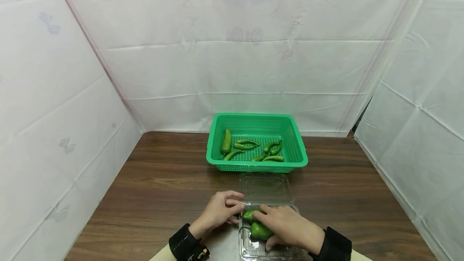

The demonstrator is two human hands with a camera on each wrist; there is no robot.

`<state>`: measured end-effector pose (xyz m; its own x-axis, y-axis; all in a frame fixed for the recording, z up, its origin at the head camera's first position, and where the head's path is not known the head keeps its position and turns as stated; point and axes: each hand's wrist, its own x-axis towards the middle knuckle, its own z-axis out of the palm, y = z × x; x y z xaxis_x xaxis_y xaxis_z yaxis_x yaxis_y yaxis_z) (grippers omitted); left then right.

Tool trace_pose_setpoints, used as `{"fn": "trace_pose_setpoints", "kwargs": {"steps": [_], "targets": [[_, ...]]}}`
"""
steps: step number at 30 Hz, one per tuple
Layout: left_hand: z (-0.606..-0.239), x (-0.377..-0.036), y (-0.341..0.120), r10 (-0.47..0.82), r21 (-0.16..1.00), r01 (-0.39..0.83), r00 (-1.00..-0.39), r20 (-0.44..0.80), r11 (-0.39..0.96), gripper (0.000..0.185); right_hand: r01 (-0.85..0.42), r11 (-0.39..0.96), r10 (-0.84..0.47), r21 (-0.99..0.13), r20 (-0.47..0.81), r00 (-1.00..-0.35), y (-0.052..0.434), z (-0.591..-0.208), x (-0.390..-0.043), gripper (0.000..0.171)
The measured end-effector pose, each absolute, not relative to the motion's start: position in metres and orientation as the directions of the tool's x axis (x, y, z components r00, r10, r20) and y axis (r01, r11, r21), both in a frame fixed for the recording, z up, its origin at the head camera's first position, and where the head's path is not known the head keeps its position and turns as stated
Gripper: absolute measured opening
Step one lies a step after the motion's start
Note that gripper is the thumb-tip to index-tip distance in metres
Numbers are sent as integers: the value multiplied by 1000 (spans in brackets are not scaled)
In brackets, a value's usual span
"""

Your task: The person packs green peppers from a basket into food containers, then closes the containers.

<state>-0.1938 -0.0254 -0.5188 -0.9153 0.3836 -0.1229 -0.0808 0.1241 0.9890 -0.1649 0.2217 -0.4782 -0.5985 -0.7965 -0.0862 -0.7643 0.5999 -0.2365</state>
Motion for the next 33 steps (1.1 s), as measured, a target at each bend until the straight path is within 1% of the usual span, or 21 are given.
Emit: {"fn": "trace_pose_setpoints", "kwargs": {"steps": [5,8,10,18,26,30,33], "targets": [[-519,-194,-27,390,988,-80,-912,-126,130,32,-747,587,-803,-311,-106,-587,227,-473,-165,61],[-519,-193,-27,389,990,-75,-914,-118,123,35,-740,575,-807,-349,-93,-584,230,-469,-164,59],[-518,-192,-27,387,991,-68,-916,-108,116,38,-742,569,-809,-355,-79,-582,231,-466,-164,57],[-515,-192,-28,387,992,-37,-918,-82,121,42,-782,546,-821,-300,-7,-571,236,-458,-167,62],[-513,-195,-32,370,989,15,-928,-39,144,43,-785,553,-813,-279,26,-582,239,-456,-174,57],[-513,-196,-33,349,982,79,-937,15,170,39,-780,553,-809,-293,36,-587,240,-455,-174,58],[-512,-197,-33,317,965,145,-946,71,218,35,-780,554,-806,-291,44,-590,240,-455,-174,58]]}}
